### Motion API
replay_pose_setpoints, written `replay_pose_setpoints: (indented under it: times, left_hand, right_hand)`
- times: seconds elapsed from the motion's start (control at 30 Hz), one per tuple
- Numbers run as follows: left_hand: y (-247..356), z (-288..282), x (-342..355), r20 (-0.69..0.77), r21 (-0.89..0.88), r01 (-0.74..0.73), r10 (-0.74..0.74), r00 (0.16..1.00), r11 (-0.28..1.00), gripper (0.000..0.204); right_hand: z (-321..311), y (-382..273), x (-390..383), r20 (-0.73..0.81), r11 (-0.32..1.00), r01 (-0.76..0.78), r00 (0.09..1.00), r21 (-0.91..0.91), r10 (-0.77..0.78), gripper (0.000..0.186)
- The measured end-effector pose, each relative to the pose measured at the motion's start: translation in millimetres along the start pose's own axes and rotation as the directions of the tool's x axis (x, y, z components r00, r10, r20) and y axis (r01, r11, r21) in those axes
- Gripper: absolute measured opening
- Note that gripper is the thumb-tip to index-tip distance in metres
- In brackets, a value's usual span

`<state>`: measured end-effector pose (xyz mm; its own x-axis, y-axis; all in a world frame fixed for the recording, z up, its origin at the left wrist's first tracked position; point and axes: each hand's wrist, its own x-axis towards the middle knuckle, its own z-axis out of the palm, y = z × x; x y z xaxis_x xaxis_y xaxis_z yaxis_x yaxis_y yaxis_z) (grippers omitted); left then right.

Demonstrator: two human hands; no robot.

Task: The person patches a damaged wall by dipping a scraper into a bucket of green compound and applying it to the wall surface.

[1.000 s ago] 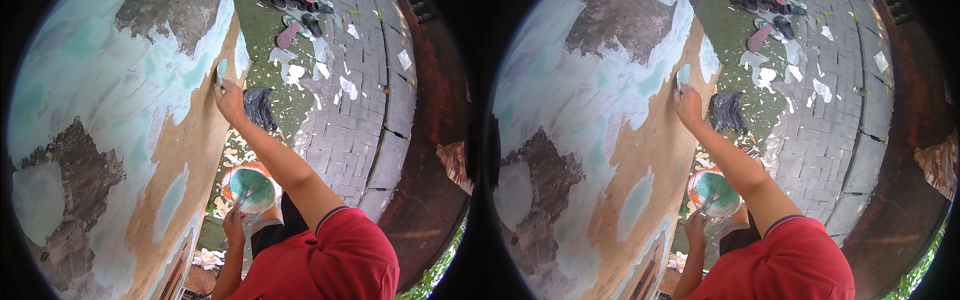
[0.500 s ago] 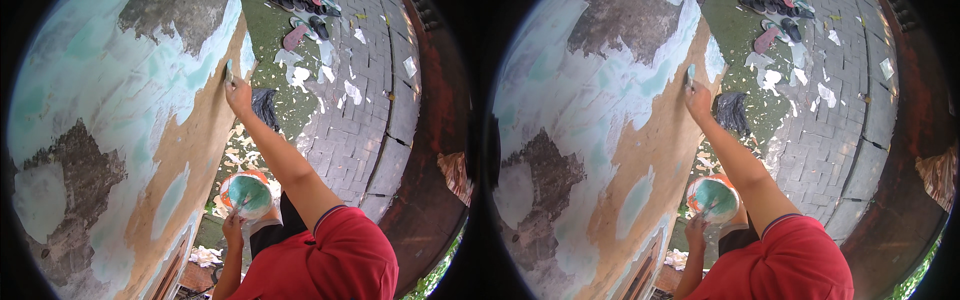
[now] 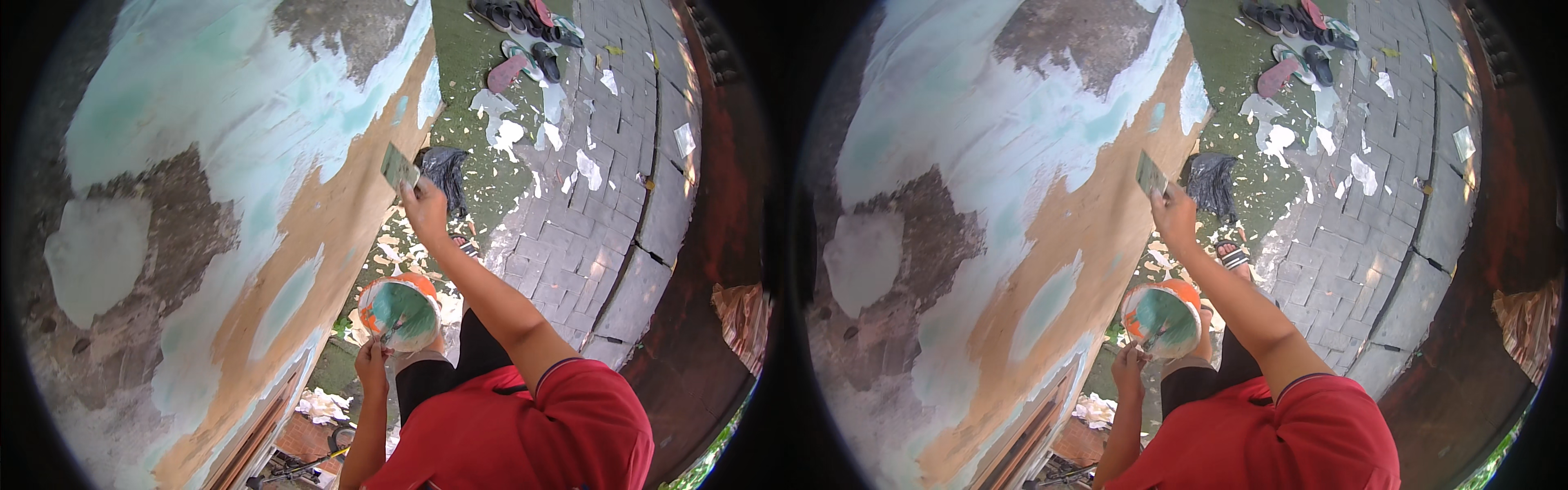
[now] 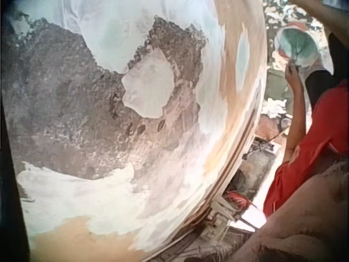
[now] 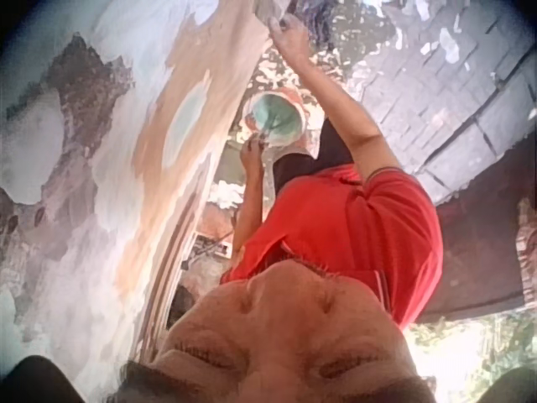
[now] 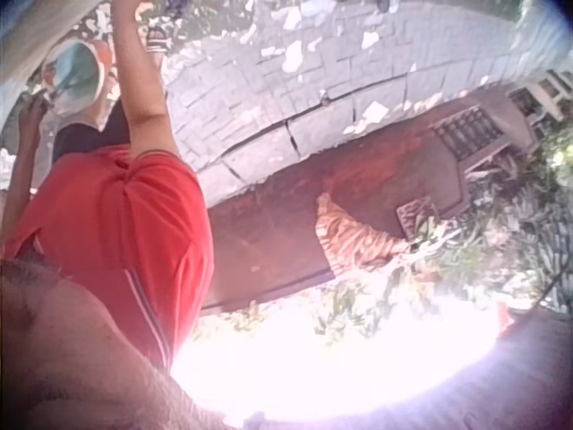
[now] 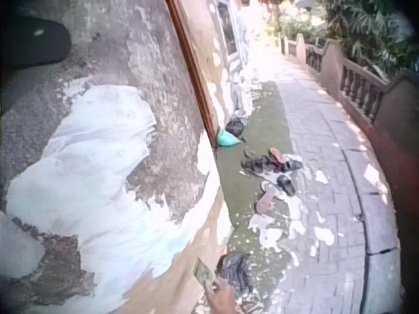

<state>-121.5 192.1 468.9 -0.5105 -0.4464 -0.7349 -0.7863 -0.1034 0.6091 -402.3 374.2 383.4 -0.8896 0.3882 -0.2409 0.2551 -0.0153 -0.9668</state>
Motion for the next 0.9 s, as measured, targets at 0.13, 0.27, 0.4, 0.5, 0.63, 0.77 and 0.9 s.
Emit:
replay_pose_setpoints:
  times: [0.13, 0.27, 0.4, 0.5, 0.63, 0.77, 0.9]
  left_hand:
    - [-4.8, -16.4, -4.4, 0.005, -0.068, -0.021, 0.021, 1.000, 0.997, 0.035]
    - [-9.8, -37.9, -4.2, 0.033, -0.112, -0.046, 0.050, 0.998, 0.993, 0.027]
    - [-16.9, -63.5, -2.6, 0.062, -0.087, -0.081, 0.087, 0.994, 0.993, 0.028]
    - [-23.9, -80.6, -2.0, 0.073, -0.082, -0.083, 0.089, 0.993, 0.993, 0.028]
    - [-40.0, -110.4, -0.8, 0.062, -0.096, -0.079, 0.085, 0.994, 0.992, 0.029]
    - [-46.6, -131.8, -1.4, 0.054, -0.102, -0.084, 0.090, 0.994, 0.991, 0.030]
    - [-47.2, -136.3, -2.0, 0.044, -0.086, -0.077, 0.081, 0.996, 0.993, 0.029]
  right_hand:
    - [0.6, -33.4, -74.0, 0.184, 0.995, -0.103, 0.978, 0.013, 0.099, 0.023]
    - [23.0, -45.5, -108.0, 0.136, 0.996, -0.049, 0.990, 0.074, 0.039, 0.022]
    - [55.2, -52.9, -105.7, -0.003, 0.992, 0.122, 0.993, -0.010, -0.122, 0.020]
    - [77.8, -69.1, -119.5, -0.039, 0.958, 0.287, 0.957, -0.017, -0.287, 0.020]
    - [84.8, -84.6, -155.4, -0.012, 0.960, 0.279, 0.960, 0.004, -0.279, 0.014]
    - [72.8, -42.7, -134.2, -0.127, 0.967, 0.203, 0.966, -0.155, -0.224, 0.015]
    - [86.6, -30.8, -90.6, -0.154, 0.945, 0.273, 0.941, -0.177, -0.301, 0.016]
